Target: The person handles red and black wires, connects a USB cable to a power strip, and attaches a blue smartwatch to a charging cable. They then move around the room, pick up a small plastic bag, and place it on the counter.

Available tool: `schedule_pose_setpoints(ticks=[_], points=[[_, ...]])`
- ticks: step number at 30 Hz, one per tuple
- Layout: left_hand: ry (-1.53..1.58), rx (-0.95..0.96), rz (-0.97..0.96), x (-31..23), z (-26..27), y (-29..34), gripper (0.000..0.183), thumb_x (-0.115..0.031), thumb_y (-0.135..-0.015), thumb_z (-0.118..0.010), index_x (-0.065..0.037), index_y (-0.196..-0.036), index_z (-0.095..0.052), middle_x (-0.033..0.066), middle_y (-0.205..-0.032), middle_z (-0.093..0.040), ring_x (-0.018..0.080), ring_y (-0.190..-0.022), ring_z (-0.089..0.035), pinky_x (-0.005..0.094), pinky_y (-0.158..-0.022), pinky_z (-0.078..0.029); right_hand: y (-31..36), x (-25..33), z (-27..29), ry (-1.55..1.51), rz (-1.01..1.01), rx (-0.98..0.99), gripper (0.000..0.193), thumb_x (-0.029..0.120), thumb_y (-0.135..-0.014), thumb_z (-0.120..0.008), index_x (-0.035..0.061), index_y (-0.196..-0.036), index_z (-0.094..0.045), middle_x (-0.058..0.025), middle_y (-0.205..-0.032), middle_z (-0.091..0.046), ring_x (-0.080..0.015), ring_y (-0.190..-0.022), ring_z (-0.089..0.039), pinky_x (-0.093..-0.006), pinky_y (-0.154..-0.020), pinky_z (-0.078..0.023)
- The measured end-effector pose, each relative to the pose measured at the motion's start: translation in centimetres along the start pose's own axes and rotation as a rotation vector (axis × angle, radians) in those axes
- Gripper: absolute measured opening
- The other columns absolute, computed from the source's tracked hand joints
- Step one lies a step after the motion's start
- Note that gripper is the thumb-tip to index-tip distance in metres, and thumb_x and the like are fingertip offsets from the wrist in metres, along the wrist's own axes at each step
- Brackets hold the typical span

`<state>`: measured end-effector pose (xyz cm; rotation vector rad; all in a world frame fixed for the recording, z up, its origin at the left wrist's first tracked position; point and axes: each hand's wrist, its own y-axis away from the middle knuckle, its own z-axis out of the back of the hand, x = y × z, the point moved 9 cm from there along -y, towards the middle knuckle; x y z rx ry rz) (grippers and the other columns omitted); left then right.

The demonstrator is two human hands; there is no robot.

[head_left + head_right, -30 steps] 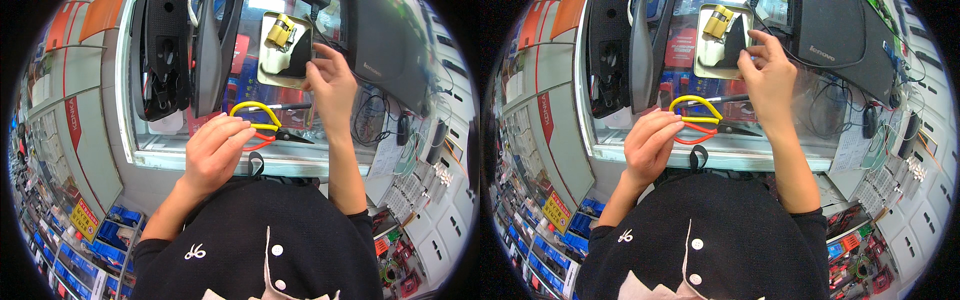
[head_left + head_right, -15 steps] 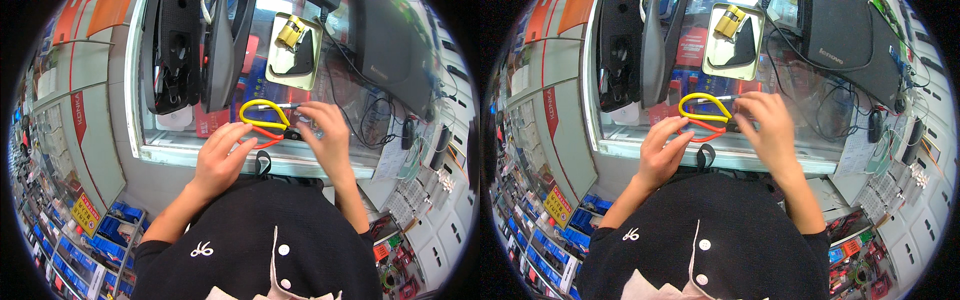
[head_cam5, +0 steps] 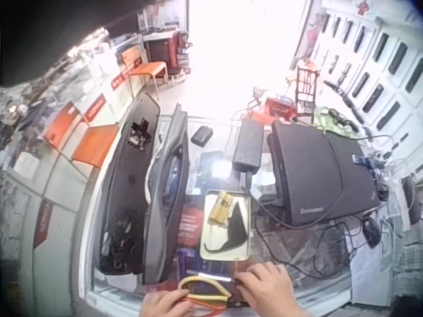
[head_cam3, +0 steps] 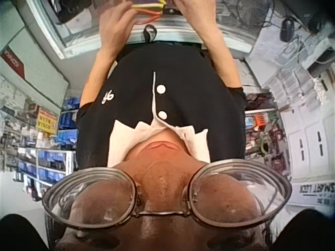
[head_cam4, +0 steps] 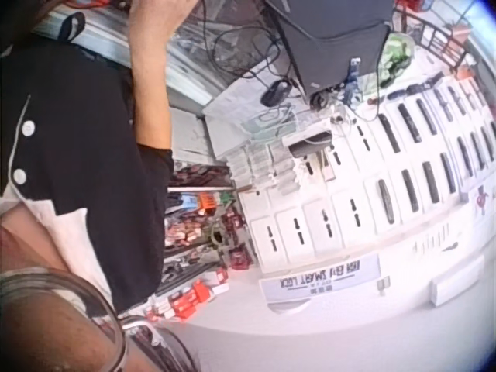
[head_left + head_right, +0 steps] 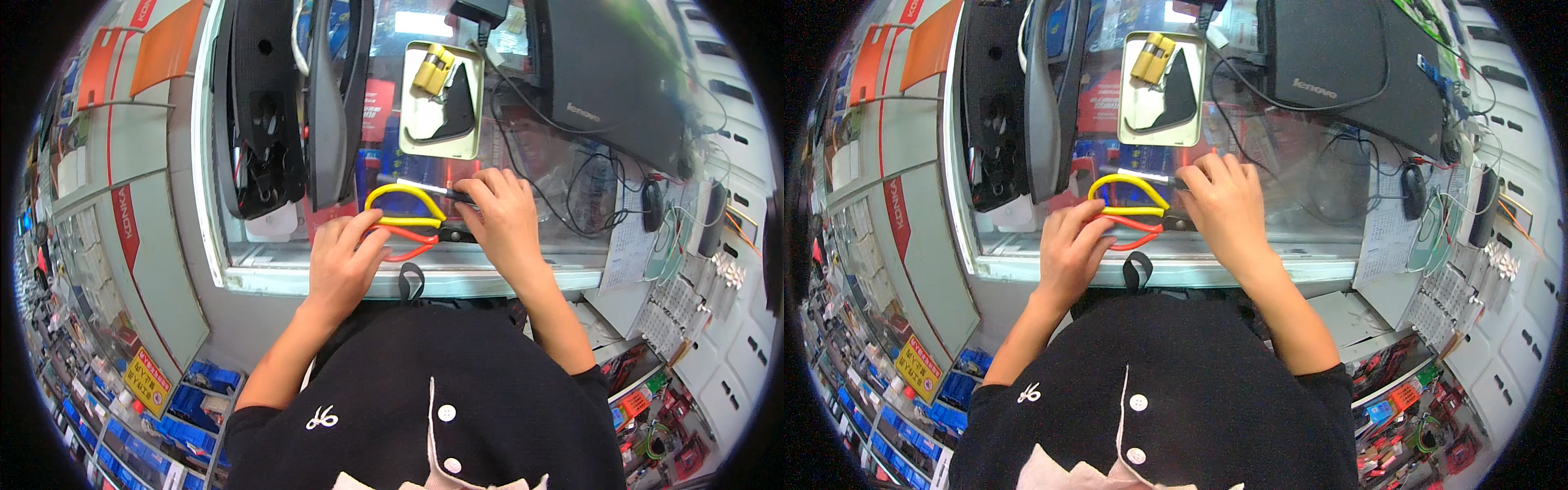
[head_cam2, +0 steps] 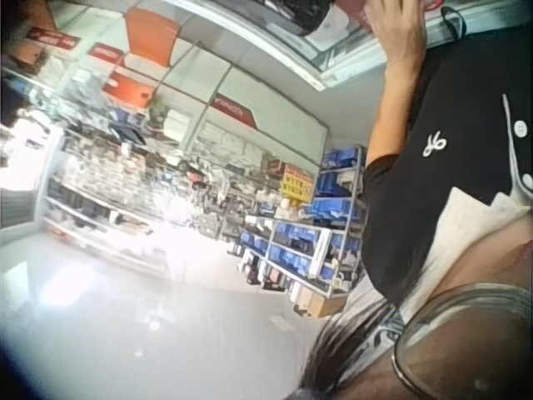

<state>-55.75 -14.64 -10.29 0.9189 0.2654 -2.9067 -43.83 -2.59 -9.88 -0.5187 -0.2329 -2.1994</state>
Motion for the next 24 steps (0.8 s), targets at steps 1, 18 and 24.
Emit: schedule_pose_setpoints(ticks=[1,18,24], points=[[-0.002,-0.002,-0.005,0.0,0.0,-0.2,0.026,-0.006,-0.066,-0.071,-0.006,-0.089,-0.061,0.0064,-0.102,-0.060,0.0255,-0.088,-0.055,0.0360,-0.075,-0.042,0.1,-0.8,0.5,0.025,-0.053,-0.038,0.025,0.005,-0.068,-0.069,0.0079,-0.091,-0.060,-0.0039,-0.088,-0.055,-0.0240,-0.084,-0.052,-0.0359,-0.072,-0.039],[0.066,-0.188,-0.265,-7.1,7.3,-0.7,0.025,-0.001,-0.083,-0.060,0.003,-0.108,-0.058,0.0181,-0.109,-0.057,0.0276,-0.092,-0.056,0.0352,-0.074,-0.049,5.6,-1.7,5.6,-0.142,-0.117,-0.454,0.019,0.011,-0.075,-0.066,0.0073,-0.093,-0.063,-0.0053,-0.087,-0.058,-0.0229,-0.078,-0.056,-0.0337,-0.067,-0.044],[0.232,-0.924,-1.233,-19.7,16.3,4.1,0.026,-0.017,-0.090,-0.053,0.002,-0.106,-0.057,0.0179,-0.106,-0.056,0.0271,-0.090,-0.056,0.0373,-0.074,-0.048,13.0,-2.9,8.0,-0.203,-0.241,-0.622,0.022,0.009,-0.075,-0.066,0.0072,-0.096,-0.063,-0.0054,-0.088,-0.058,-0.0228,-0.078,-0.056,-0.0342,-0.068,-0.044]])
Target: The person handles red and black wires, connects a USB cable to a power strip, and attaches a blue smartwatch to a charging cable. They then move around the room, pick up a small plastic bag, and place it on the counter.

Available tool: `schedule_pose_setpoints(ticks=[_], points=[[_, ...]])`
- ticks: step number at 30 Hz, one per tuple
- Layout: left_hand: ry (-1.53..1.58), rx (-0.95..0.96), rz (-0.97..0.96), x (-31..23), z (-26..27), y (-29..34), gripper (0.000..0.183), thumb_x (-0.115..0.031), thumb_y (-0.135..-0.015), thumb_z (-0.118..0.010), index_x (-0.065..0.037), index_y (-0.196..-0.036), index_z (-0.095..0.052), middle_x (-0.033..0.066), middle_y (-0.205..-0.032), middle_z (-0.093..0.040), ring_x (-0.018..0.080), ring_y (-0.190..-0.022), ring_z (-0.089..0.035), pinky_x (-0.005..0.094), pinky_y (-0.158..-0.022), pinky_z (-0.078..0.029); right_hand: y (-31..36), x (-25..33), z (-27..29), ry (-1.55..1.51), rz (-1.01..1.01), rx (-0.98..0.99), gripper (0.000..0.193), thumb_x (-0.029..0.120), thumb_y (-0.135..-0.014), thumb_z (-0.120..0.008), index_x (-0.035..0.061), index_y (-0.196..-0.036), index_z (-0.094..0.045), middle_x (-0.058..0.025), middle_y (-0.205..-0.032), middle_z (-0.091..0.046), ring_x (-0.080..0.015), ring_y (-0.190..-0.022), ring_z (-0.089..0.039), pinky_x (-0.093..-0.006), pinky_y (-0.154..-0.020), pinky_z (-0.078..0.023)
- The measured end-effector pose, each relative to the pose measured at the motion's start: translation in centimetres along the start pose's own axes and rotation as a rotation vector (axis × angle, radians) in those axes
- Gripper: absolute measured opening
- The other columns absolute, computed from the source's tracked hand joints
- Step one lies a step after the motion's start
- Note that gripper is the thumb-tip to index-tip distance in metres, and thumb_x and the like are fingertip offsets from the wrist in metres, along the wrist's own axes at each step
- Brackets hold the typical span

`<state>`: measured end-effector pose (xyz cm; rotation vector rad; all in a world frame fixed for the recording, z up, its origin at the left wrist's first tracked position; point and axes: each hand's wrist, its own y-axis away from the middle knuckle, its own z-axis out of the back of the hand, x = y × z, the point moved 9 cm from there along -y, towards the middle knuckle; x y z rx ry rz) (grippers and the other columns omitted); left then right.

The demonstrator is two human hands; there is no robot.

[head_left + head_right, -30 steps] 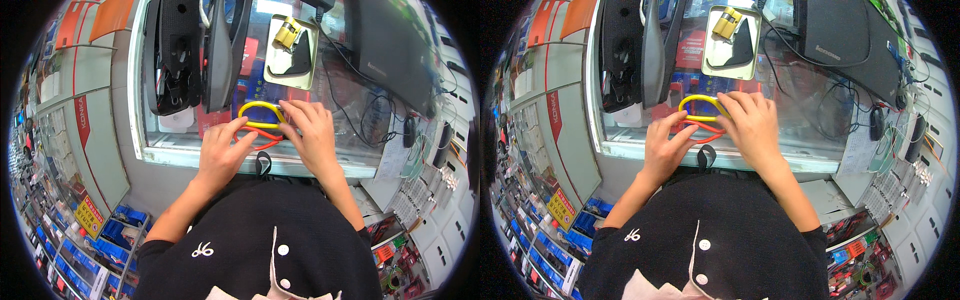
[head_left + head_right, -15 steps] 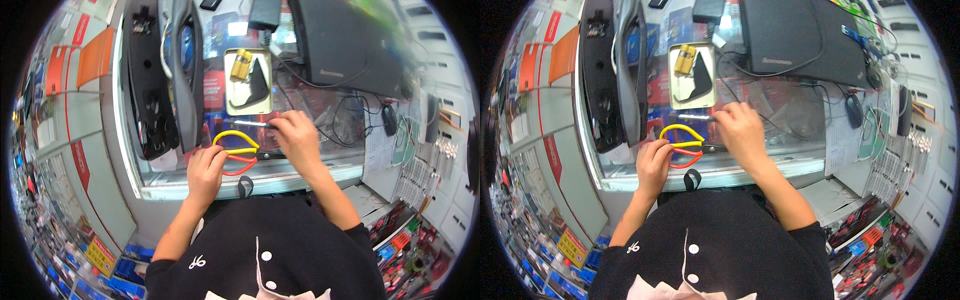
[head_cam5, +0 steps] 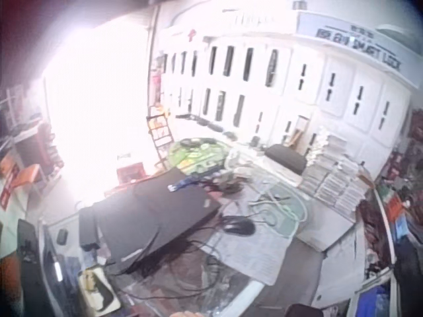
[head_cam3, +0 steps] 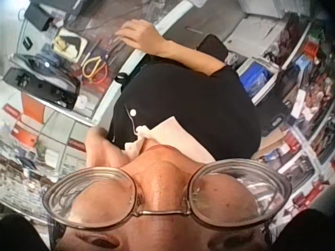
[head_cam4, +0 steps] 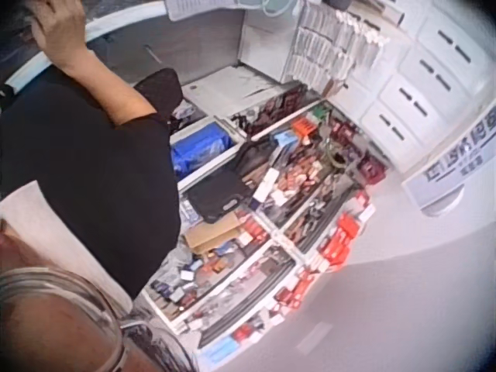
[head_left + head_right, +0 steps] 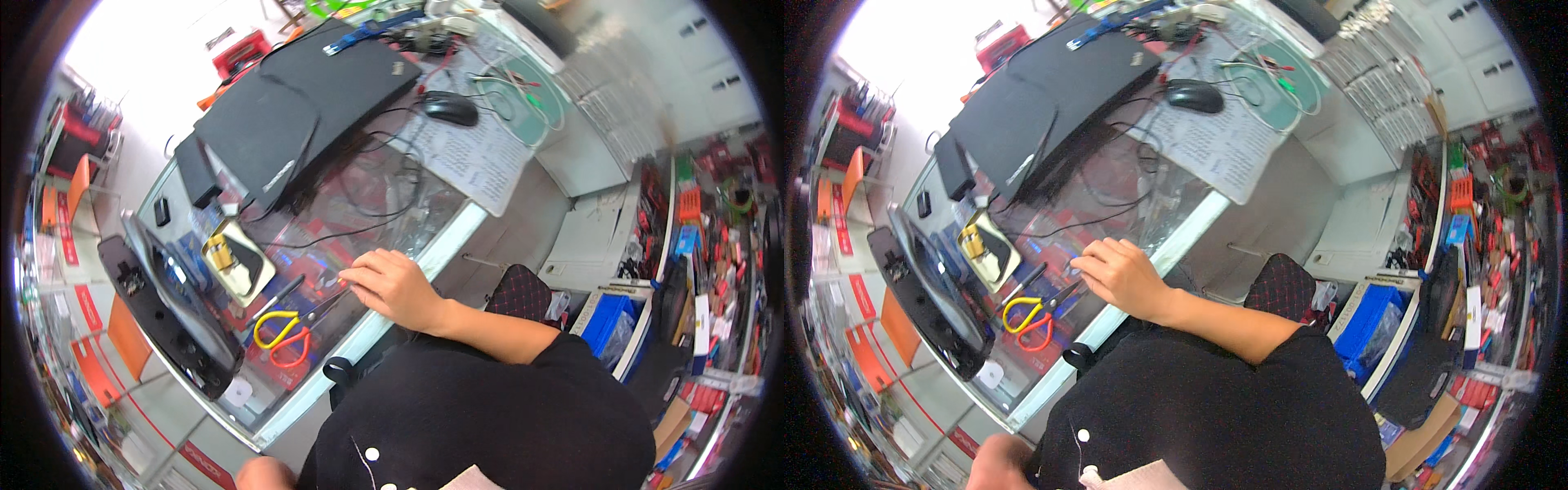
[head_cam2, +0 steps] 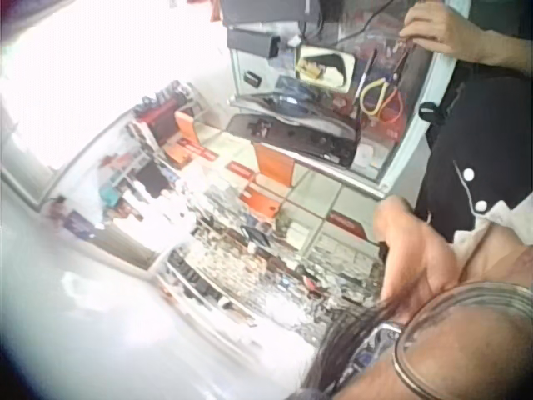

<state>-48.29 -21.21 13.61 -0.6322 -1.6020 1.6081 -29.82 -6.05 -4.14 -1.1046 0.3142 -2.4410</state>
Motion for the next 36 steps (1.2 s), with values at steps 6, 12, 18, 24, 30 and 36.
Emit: schedule_pose_setpoints(ticks=[6,12,18,24,30,36], points=[[0.200,-0.118,-0.208,-3.8,-8.1,-4.1,0.025,-0.019,-0.090,-0.053,0.001,-0.104,-0.057,0.0154,-0.101,-0.057,0.0267,-0.087,-0.057,0.0395,-0.076,-0.047,3.8,-4.4,5.9,-0.001,-0.158,-0.085,0.022,0.009,-0.075,-0.065,0.0068,-0.098,-0.065,-0.0066,-0.092,-0.060,-0.0246,-0.083,-0.058,-0.0351,-0.071,-0.045],[0.257,-0.116,-0.249,-7.0,-17.3,-5.7,0.023,-0.020,-0.089,-0.052,-0.001,-0.103,-0.057,0.0130,-0.096,-0.057,0.0262,-0.085,-0.057,0.0416,-0.078,-0.045,6.2,-13.7,16.9,0.118,-0.334,-0.202,0.019,0.010,-0.078,-0.063,0.0054,-0.097,-0.065,-0.0086,-0.093,-0.061,-0.0262,-0.087,-0.058,-0.0356,-0.075,-0.045],[0.210,-0.091,-0.289,-10.2,-25.2,-6.9,0.022,-0.021,-0.089,-0.052,-0.003,-0.101,-0.057,0.0105,-0.091,-0.058,0.0258,-0.082,-0.058,0.0438,-0.080,-0.044,4.8,-22.6,26.1,0.187,-0.325,-0.303,0.018,0.012,-0.078,-0.063,0.0079,-0.096,-0.064,-0.0062,-0.091,-0.060,-0.0254,-0.086,-0.056,-0.0358,-0.074,-0.043],[0.006,-0.197,-0.318,-13.3,-27.3,-6.0,0.021,-0.023,-0.089,-0.051,-0.005,-0.099,-0.057,0.0081,-0.086,-0.059,0.0253,-0.079,-0.059,0.0459,-0.082,-0.043,-3.1,-29.6,26.2,0.272,-0.151,-0.171,0.021,0.018,-0.078,-0.064,0.0081,-0.097,-0.063,-0.0060,-0.096,-0.059,-0.0256,-0.090,-0.055,-0.0365,-0.075,-0.044],[-0.203,0.792,0.426,-9.2,-35.9,1.7,0.012,-0.004,-0.081,-0.053,-0.010,-0.091,-0.055,0.0079,-0.088,-0.060,0.0227,-0.084,-0.057,0.0465,-0.088,-0.037,-9.6,-33.0,19.5,0.458,-0.135,0.043,0.024,0.027,-0.074,-0.066,0.0087,-0.090,-0.061,-0.0067,-0.091,-0.059,-0.0252,-0.092,-0.056,-0.0399,-0.074,-0.044],[-0.477,0.800,0.987,-6.9,-33.6,16.2,0.026,0.006,-0.076,-0.058,-0.003,-0.100,-0.059,0.0112,-0.096,-0.059,0.0278,-0.092,-0.053,0.0418,-0.092,-0.035,-9.7,-34.7,18.9,0.396,-0.177,0.099,0.024,0.014,-0.070,-0.068,0.0068,-0.090,-0.056,-0.0093,-0.086,-0.059,-0.0274,-0.088,-0.057,-0.0420,-0.073,-0.044]])
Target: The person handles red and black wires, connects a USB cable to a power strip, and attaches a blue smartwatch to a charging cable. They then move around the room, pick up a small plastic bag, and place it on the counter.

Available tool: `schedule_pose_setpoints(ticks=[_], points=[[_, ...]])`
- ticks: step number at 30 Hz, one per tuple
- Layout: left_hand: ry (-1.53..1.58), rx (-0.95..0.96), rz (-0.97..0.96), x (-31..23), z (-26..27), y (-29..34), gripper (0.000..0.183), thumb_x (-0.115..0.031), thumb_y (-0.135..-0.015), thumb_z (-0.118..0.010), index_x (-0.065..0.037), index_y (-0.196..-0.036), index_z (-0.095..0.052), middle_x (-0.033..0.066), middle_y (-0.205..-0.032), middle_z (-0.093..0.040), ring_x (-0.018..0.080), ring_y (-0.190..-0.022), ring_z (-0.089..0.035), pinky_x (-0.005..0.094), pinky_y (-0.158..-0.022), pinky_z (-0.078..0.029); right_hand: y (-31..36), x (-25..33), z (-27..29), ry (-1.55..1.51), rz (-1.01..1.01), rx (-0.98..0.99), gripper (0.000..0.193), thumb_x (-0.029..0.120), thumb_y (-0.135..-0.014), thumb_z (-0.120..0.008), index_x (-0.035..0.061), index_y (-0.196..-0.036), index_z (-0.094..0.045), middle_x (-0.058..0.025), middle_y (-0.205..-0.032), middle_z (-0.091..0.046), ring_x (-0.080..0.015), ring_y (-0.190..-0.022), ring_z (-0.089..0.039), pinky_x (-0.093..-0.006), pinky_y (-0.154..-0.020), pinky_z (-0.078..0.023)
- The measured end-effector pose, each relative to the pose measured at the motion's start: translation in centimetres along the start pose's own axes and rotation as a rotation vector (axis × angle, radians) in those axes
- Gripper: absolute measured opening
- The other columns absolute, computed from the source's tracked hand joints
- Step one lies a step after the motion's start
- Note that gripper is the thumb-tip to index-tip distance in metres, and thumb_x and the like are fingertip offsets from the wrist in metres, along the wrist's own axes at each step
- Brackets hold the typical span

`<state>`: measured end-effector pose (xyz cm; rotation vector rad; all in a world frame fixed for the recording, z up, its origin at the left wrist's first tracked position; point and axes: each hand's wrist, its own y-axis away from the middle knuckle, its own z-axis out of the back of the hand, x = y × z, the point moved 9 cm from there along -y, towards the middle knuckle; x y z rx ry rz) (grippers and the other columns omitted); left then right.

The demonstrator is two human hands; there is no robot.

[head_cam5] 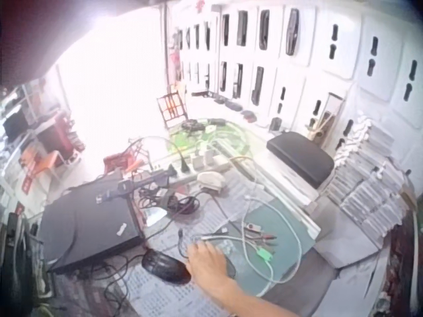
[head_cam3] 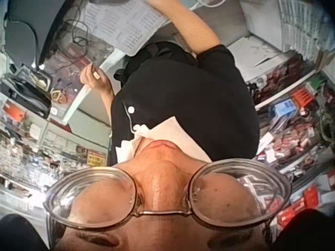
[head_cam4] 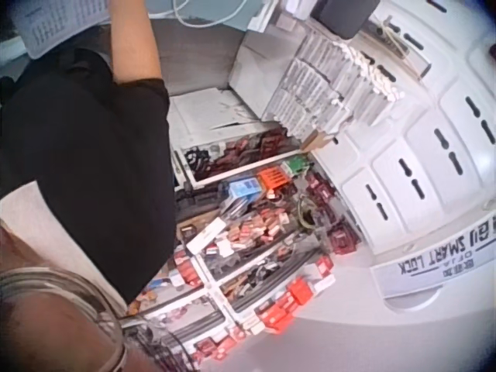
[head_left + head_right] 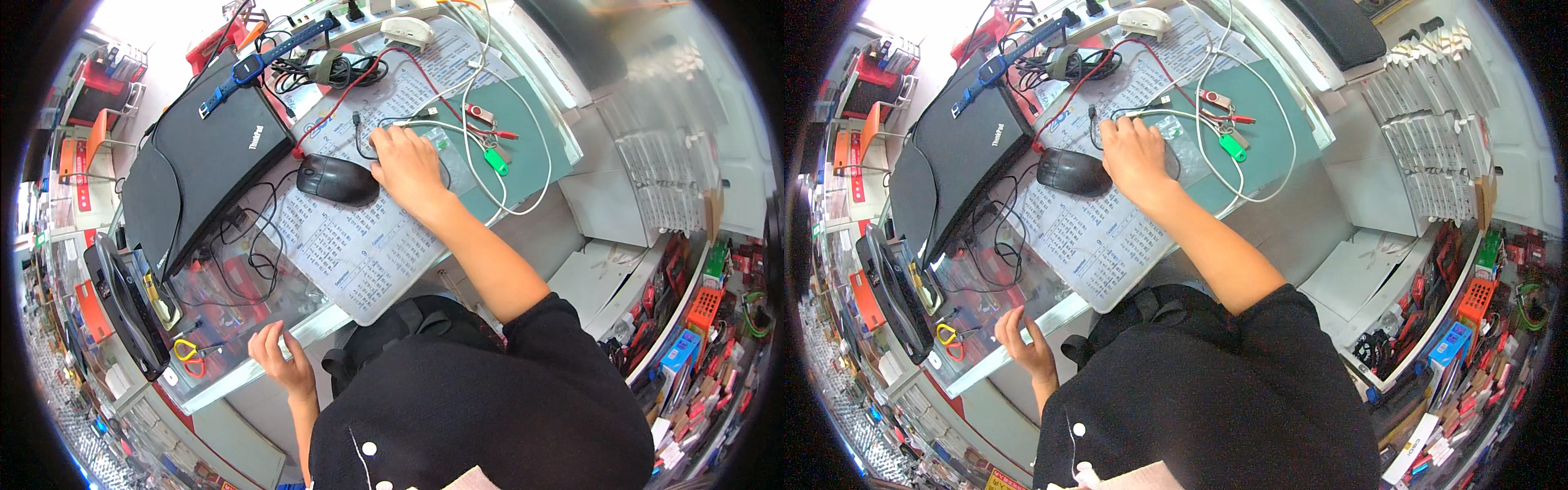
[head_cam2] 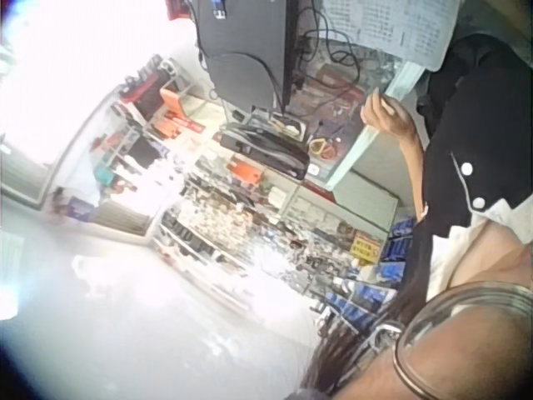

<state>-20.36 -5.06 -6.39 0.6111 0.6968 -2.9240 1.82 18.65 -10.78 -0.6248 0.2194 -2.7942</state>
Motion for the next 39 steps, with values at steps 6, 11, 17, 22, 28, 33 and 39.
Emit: schedule_pose_setpoints(ticks=[6,11,17,22,28,33,39], points=[[-0.068,0.078,0.111,2.9,-4.2,2.8,0.027,-0.001,-0.079,-0.056,-0.003,-0.106,-0.058,0.0157,-0.114,-0.052,0.0318,-0.102,-0.049,0.0397,-0.091,-0.036,0.0,0.1,3.7,-0.327,0.003,-0.030,0.024,0.005,-0.070,-0.065,0.0045,-0.093,-0.057,-0.0095,-0.082,-0.059,-0.0226,-0.071,-0.058,-0.0353,-0.063,-0.046],[-0.125,0.009,0.074,2.7,-4.3,2.8,0.028,-0.003,-0.076,-0.056,-0.004,-0.104,-0.059,0.0148,-0.112,-0.054,0.0319,-0.101,-0.050,0.0414,-0.089,-0.038,0.7,-6.3,12.4,-1.142,-0.255,-0.240,0.019,0.001,-0.077,-0.062,0.0012,-0.096,-0.059,-0.0035,-0.080,-0.057,-0.0083,-0.065,-0.054,-0.0230,-0.056,-0.046],[-0.180,-0.002,0.027,2.4,-4.4,2.7,0.027,-0.007,-0.074,-0.056,-0.003,-0.100,-0.060,0.0141,-0.109,-0.056,0.0321,-0.099,-0.052,0.0422,-0.086,-0.041,-1.9,-7.5,10.3,-1.423,-0.304,-0.359,0.020,-0.002,-0.077,-0.064,-0.0029,-0.096,-0.056,-0.0059,-0.079,-0.058,-0.0105,-0.056,-0.054,-0.0231,-0.050,-0.045],[-0.164,-0.023,0.026,2.4,-4.2,2.7,0.027,-0.007,-0.075,-0.056,-0.002,-0.101,-0.060,0.0140,-0.108,-0.056,0.0321,-0.098,-0.052,0.0417,-0.086,-0.041,-6.3,-7.2,4.4,-1.334,-0.475,-0.264,0.024,0.007,-0.081,-0.065,-0.0037,-0.100,-0.056,-0.0106,-0.087,-0.062,-0.0166,-0.069,-0.063,-0.0268,-0.059,-0.052],[-0.171,-0.026,0.056,2.8,-4.2,3.0,0.027,-0.008,-0.075,-0.056,-0.003,-0.101,-0.060,0.0138,-0.109,-0.056,0.0323,-0.099,-0.053,0.0420,-0.086,-0.041,-5.9,-7.2,4.7,-1.027,-0.315,-0.027,0.031,0.013,-0.085,-0.062,-0.0058,-0.110,-0.058,-0.0158,-0.103,-0.064,-0.0210,-0.086,-0.067,-0.0272,-0.071,-0.052],[-0.167,-0.025,0.071,2.9,-4.3,3.1,0.026,-0.009,-0.075,-0.055,-0.003,-0.100,-0.061,0.0135,-0.109,-0.057,0.0331,-0.099,-0.052,0.0426,-0.087,-0.041,-1.9,-6.8,5.4,-0.219,-0.068,0.032,0.022,0.012,-0.080,-0.064,0.0053,-0.101,-0.065,-0.0071,-0.094,-0.065,-0.0195,-0.080,-0.065,-0.0304,-0.068,-0.049],[-0.154,-0.008,0.067,2.9,-4.3,3.0,0.027,-0.008,-0.074,-0.055,-0.004,-0.100,-0.061,0.0127,-0.108,-0.057,0.0329,-0.098,-0.052,0.0428,-0.087,-0.042,-1.4,-6.6,5.0,0.037,0.040,-0.092,0.011,0.010,-0.079,-0.063,0.0083,-0.089,-0.066,-0.0075,-0.087,-0.061,-0.0257,-0.081,-0.060,-0.0355,-0.071,-0.047]])
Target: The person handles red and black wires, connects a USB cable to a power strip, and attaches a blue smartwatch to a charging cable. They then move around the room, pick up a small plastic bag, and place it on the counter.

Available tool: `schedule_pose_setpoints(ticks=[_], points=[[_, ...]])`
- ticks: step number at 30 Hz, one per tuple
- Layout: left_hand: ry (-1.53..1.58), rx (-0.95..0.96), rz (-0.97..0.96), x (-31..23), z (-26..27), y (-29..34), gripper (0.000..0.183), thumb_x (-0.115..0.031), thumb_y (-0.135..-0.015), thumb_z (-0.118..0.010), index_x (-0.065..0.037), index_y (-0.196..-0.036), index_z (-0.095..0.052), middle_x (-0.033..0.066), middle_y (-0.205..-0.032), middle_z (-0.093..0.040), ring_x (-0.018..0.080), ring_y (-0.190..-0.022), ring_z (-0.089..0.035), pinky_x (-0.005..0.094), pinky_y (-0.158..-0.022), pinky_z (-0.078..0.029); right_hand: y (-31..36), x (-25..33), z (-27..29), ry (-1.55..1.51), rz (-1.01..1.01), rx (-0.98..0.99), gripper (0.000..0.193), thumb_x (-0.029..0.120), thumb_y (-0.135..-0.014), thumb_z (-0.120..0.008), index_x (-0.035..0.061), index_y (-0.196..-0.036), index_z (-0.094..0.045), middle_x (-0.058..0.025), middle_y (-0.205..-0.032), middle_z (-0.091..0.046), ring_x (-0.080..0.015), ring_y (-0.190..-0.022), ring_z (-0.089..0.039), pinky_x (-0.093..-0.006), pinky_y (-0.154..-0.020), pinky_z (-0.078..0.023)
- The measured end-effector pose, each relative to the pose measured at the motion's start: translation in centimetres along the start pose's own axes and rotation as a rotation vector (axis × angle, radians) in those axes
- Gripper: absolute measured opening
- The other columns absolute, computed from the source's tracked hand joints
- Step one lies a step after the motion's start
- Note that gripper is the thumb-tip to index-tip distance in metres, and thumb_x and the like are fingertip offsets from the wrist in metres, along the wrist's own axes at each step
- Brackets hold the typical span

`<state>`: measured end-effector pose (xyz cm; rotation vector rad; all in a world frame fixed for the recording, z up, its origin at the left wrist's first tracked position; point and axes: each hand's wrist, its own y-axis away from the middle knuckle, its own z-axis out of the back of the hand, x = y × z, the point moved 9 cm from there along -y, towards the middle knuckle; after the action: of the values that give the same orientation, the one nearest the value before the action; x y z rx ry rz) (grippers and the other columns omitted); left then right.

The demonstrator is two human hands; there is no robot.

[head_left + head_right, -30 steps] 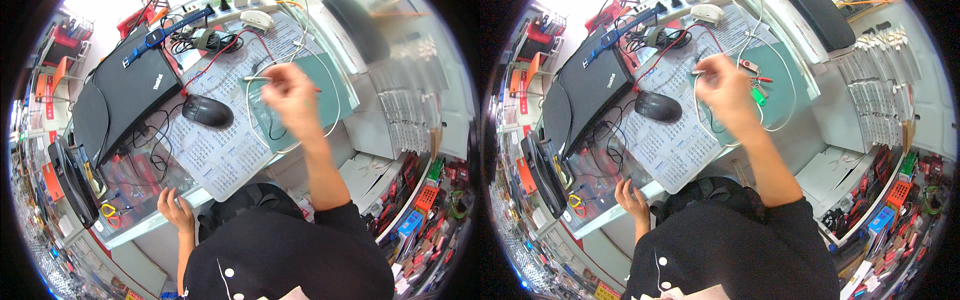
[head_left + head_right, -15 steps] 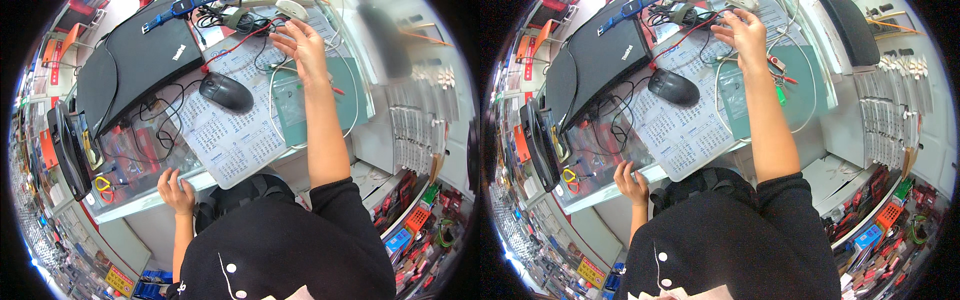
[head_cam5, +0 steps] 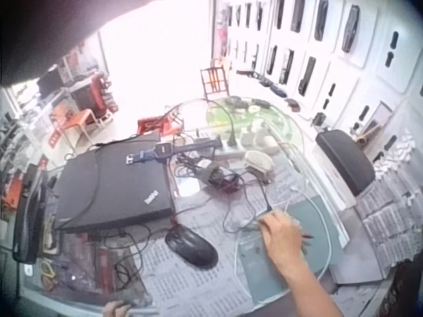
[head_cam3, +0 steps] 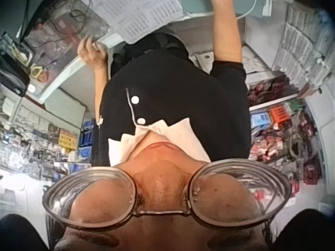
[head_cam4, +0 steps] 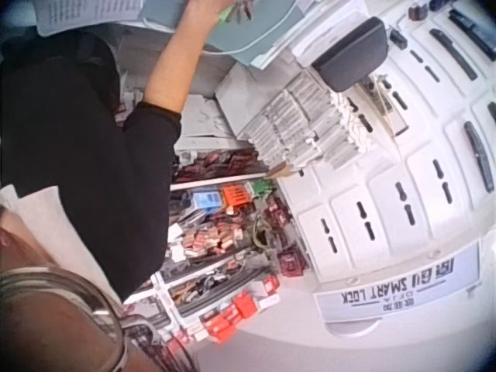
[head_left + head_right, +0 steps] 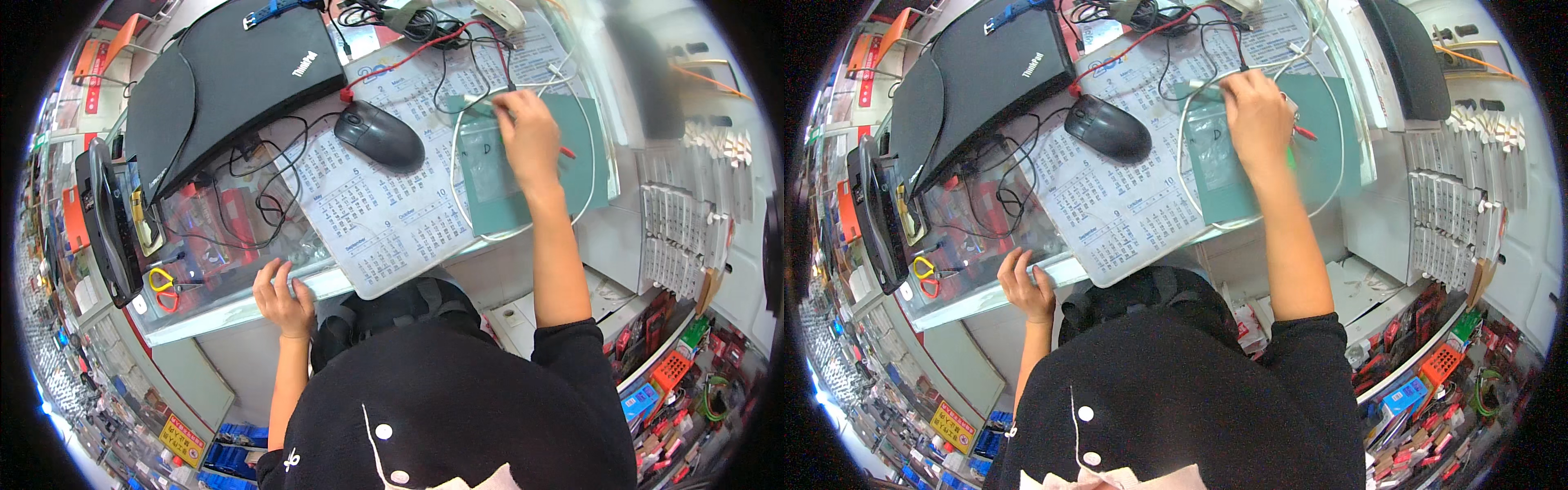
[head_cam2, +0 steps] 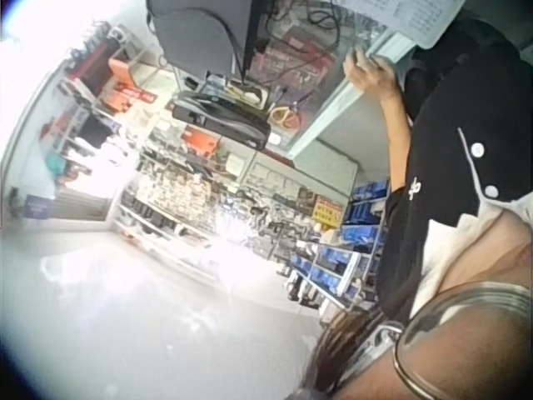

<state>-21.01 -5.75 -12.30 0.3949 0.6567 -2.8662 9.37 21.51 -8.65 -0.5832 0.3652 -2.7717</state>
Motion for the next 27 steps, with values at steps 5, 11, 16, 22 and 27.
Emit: schedule_pose_setpoints(ticks=[5,11,16,22,27], points=[[-0.006,-0.014,-0.007,-0.1,0.0,-0.1,0.027,-0.007,-0.074,-0.055,-0.004,-0.100,-0.061,0.0131,-0.108,-0.057,0.0327,-0.098,-0.052,0.0421,-0.087,-0.042,-0.4,-3.1,2.4,0.002,-0.131,-0.076,0.010,0.013,-0.079,-0.063,0.0102,-0.089,-0.066,-0.0052,-0.088,-0.062,-0.0266,-0.080,-0.060,-0.0378,-0.070,-0.047],[0.007,-0.013,-0.006,-0.1,0.1,-0.2,0.026,-0.007,-0.074,-0.055,-0.004,-0.099,-0.061,0.0130,-0.108,-0.057,0.0328,-0.098,-0.052,0.0419,-0.087,-0.042,0.9,-2.4,1.7,-0.145,-0.184,0.062,0.019,0.015,-0.078,-0.066,0.0076,-0.095,-0.065,-0.0076,-0.095,-0.062,-0.0254,-0.081,-0.062,-0.0372,-0.070,-0.048],[-0.001,-0.014,0.003,0.0,0.1,0.0,0.027,-0.008,-0.074,-0.056,-0.004,-0.100,-0.061,0.0120,-0.107,-0.058,0.0324,-0.098,-0.053,0.0421,-0.087,-0.042,3.9,-0.5,1.4,0.016,-0.151,0.121,0.035,0.020,-0.077,-0.069,0.0070,-0.108,-0.059,-0.0072,-0.092,-0.062,-0.0209,-0.079,-0.060,-0.0357,-0.071,-0.046],[0.004,-0.015,0.010,0.0,0.2,-0.1,0.028,-0.008,-0.073,-0.056,-0.005,-0.100,-0.061,0.0112,-0.106,-0.058,0.0317,-0.097,-0.053,0.0421,-0.088,-0.042,4.3,-2.4,-0.5,0.014,-0.423,0.407,0.038,0.024,-0.074,-0.072,0.0076,-0.104,-0.056,-0.0056,-0.089,-0.062,-0.0251,-0.083,-0.061,-0.0374,-0.069,-0.046],[0.027,-0.025,0.020,0.3,0.2,0.0,0.028,-0.008,-0.072,-0.057,-0.006,-0.099,-0.061,0.0107,-0.105,-0.058,0.0319,-0.097,-0.053,0.0432,-0.089,-0.043,4.1,-1.1,0.3,-0.003,-0.296,0.403,0.021,0.014,-0.075,-0.068,0.0038,-0.089,-0.057,-0.0099,-0.081,-0.061,-0.0303,-0.079,-0.059,-0.0376,-0.070,-0.045]])
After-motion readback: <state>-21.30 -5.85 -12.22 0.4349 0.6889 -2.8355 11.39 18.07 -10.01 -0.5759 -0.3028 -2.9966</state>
